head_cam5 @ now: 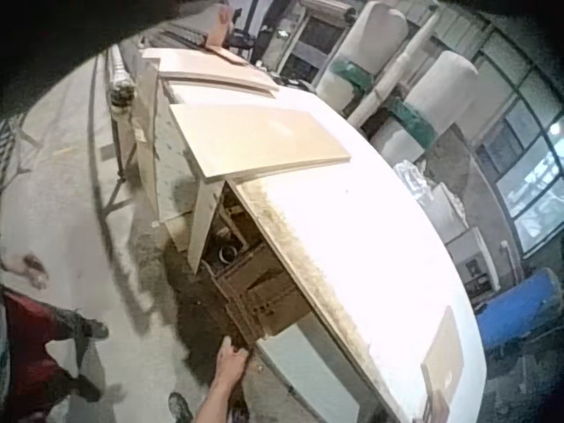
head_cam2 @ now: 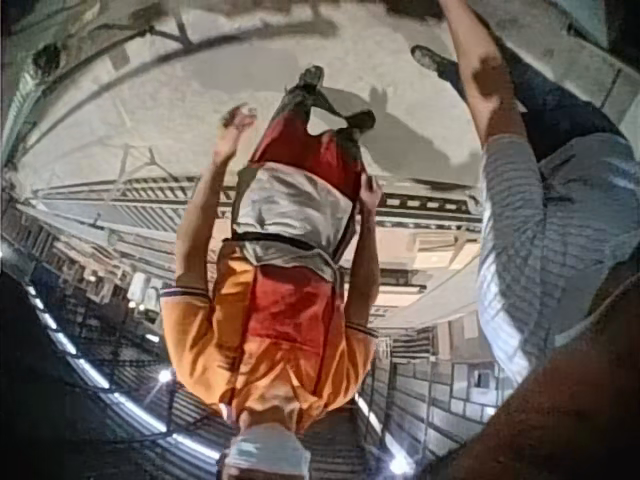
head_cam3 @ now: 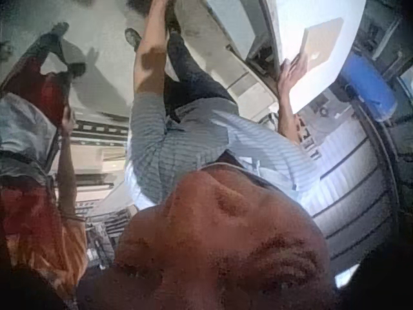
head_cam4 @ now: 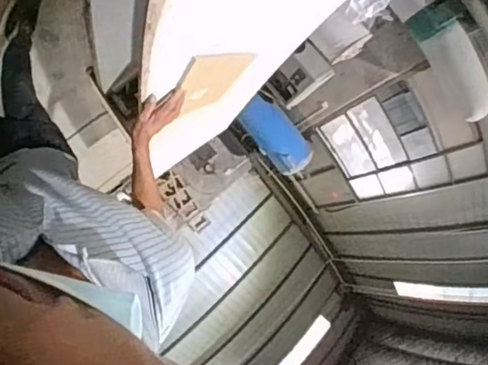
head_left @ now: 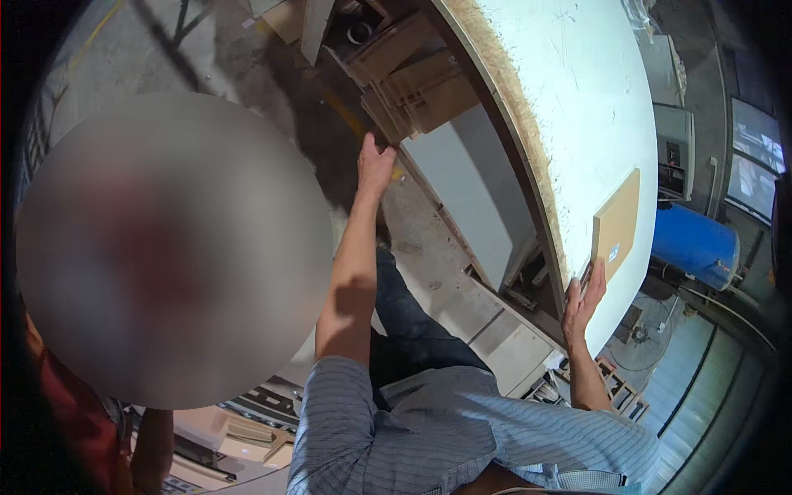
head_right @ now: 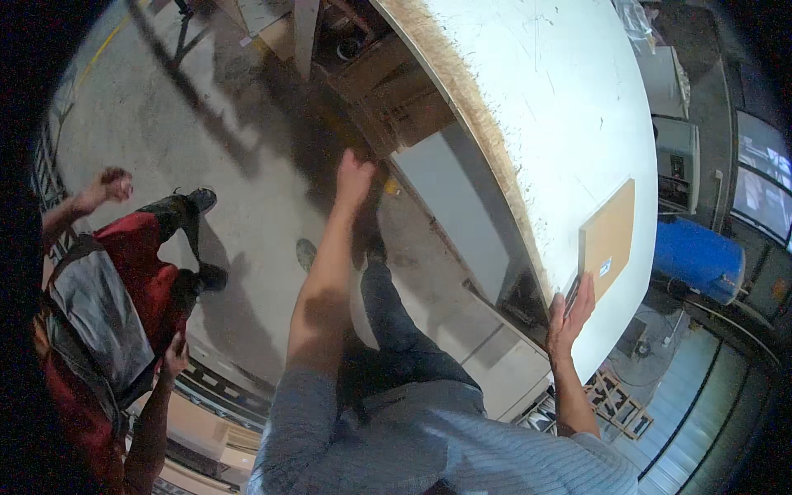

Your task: Feeding wood panels into a processing machine and stacking them.

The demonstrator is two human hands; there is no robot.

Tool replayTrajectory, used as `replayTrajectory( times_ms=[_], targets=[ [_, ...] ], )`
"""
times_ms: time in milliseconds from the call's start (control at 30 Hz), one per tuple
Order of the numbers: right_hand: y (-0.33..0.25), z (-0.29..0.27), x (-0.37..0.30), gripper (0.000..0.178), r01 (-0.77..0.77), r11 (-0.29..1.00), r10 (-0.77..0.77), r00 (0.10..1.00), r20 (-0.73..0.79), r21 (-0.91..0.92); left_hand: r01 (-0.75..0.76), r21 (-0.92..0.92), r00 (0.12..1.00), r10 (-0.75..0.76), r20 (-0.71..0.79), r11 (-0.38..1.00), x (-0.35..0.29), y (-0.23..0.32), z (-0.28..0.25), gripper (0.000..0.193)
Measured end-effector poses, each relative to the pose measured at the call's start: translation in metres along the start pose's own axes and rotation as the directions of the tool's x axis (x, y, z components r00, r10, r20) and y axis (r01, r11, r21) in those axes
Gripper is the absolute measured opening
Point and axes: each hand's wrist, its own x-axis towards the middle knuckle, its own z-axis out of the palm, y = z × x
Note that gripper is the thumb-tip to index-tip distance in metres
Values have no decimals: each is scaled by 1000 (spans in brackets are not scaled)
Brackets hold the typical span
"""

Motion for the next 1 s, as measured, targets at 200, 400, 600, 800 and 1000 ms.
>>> replayTrajectory(
  times_ms=[200, 400, 600, 800, 1000],
  targets=[
    [9, -6, 11, 66, -170, 946, 159, 985, 60, 278, -14, 12, 1000, 13, 27, 1000, 11, -35, 9, 45],
    [144, 1, 75, 75, -531, 684, 660, 742, -115, 501, 68, -81, 997, -66, 29, 994, -31, -48, 28, 50],
    [161, 23, 104, 59, -547, 754, 625, 767, -143, 363, 168, -55, 986, -168, 14, 984, -84, -99, 25, 51],
    [138, 13, 84, 48, -251, 954, 286, 925, -249, 166, 231, -59, 970, -225, 91, 971, -151, -105, 57, 46],
    [143, 8, 70, 49, -79, 986, 110, 969, -219, 145, 248, -100, 963, -234, 135, 964, -188, -110, 75, 45]
  ],
)
